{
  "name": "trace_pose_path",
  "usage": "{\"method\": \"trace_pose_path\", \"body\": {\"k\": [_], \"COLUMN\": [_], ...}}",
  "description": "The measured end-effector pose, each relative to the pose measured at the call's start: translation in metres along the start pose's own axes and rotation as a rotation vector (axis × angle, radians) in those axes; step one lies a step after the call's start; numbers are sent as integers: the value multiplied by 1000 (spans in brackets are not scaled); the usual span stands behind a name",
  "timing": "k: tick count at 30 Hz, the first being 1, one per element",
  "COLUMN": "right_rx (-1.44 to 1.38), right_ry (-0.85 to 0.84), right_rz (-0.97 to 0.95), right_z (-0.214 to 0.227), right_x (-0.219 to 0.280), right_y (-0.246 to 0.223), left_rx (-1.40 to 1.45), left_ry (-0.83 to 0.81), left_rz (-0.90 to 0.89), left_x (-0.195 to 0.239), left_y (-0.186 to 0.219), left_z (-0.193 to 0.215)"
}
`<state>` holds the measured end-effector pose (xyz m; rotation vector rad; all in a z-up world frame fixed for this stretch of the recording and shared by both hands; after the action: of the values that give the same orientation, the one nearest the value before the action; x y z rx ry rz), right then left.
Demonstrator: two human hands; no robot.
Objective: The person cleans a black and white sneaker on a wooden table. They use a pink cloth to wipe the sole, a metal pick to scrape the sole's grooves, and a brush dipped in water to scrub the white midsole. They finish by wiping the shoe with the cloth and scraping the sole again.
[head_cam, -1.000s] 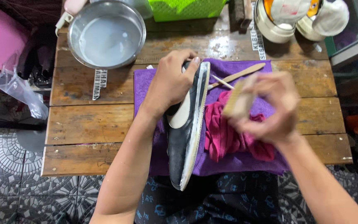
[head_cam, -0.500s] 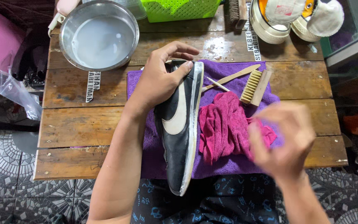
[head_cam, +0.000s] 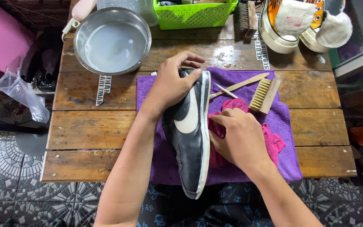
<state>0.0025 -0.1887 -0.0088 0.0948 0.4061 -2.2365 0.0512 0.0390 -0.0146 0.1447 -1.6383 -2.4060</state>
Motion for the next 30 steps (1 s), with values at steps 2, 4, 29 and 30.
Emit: {"method": "trace_pose_path", "body": {"k": [2, 4, 29, 30], "right_rx": [21, 41, -494, -491], "right_ry": [5, 10, 29, 5], "right_rz": [-3, -4, -119, -96], "right_z": [1, -1, 13, 16], "right_x": [-1, -2, -149, -147], "right_y": [-4, 4, 60, 57], "left_rx": [-18, -35, -57, -65], "left_ry": [13, 28, 21, 22], "left_rz": [2, 5, 74, 85], "left_x": [2, 3, 8, 8], "left_y": [3, 6, 10, 11], "left_z": [3, 6, 11, 10]}}
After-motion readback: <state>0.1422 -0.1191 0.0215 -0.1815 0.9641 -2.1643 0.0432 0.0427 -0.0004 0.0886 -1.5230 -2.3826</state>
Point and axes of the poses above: each hand's wrist, its own x-axis away from the middle knuckle, its own z-axis out of the back of the hand, y = z × x, the point moved 4 cm from there along -x, towards the middle knuckle, and after that the axes turned 10 degrees about z, right-handed, at the moved point
